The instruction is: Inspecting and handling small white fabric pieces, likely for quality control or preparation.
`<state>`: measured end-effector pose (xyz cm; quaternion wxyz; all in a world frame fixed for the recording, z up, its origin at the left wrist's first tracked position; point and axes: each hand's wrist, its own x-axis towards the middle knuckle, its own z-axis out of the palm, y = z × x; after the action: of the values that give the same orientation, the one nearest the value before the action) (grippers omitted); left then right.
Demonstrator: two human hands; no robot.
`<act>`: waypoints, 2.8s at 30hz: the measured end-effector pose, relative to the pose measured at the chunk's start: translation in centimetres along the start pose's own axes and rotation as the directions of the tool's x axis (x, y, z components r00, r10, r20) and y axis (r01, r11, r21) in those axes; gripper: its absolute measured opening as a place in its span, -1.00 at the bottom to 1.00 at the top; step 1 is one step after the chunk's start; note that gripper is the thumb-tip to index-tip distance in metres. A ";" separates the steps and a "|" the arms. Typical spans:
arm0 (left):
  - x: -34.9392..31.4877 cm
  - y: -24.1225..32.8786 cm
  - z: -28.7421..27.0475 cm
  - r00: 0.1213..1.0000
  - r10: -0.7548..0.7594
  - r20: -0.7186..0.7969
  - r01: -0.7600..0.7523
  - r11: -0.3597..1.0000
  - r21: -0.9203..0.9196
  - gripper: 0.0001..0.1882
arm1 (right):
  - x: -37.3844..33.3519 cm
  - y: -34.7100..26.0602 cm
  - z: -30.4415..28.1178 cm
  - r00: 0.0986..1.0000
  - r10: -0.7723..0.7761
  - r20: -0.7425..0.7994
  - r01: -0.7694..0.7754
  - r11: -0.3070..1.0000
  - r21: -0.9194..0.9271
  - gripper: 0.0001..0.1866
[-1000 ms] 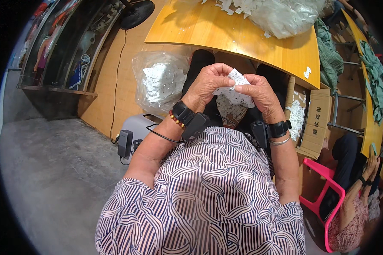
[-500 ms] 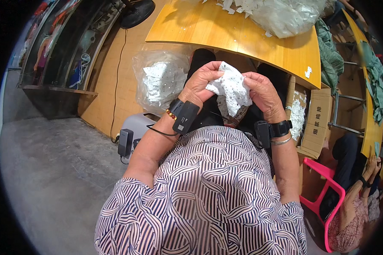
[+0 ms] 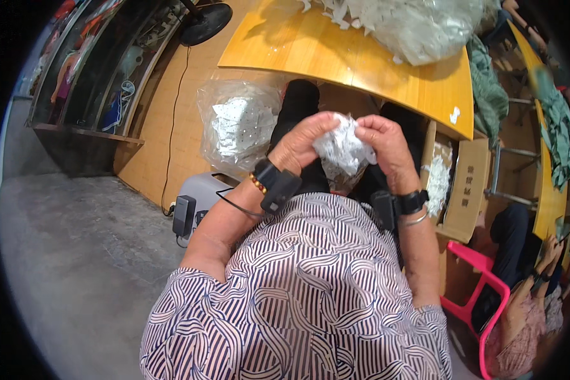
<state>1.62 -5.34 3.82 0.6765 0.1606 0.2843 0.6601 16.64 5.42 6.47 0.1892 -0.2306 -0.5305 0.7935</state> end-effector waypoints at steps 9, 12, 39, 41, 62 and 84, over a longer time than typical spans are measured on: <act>-1.6 -3.1 1.9 0.993 -0.088 -0.075 0.092 0.995 0.049 -0.78 | -2.4 1.8 0.8 0.992 -0.051 -0.115 0.022 0.971 -0.238 -0.92; -2.3 -3.5 0.9 0.987 -0.087 -0.133 0.097 0.993 0.070 -0.81 | -2.7 1.8 1.6 0.992 -0.109 -0.065 0.085 0.950 -0.300 -0.90; -0.2 1.6 2.0 0.986 0.165 0.004 -0.156 0.941 -0.300 -0.73 | -1.7 0.4 0.4 0.995 0.061 0.074 -0.058 0.998 -0.038 -0.76; 0.2 1.6 2.5 0.985 0.163 0.057 -0.140 0.946 -0.291 -0.74 | -1.2 0.4 1.1 0.997 0.047 0.066 -0.044 0.998 -0.041 -0.80; -1.2 0.8 -1.6 0.958 0.203 -0.204 -0.223 0.972 -0.075 -0.76 | 0.8 1.2 -2.3 0.989 -0.114 -0.094 0.136 0.950 0.281 -0.84; -0.5 -1.0 -2.7 0.833 0.361 -0.420 -0.444 0.889 -0.114 -0.86 | 0.7 2.0 0.2 0.995 -0.027 -0.098 0.047 0.978 0.205 -0.69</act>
<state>0.85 -6.38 1.15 0.4646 0.0122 0.3014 0.8325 15.82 4.88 4.55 0.2517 -0.2370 -0.4396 0.8290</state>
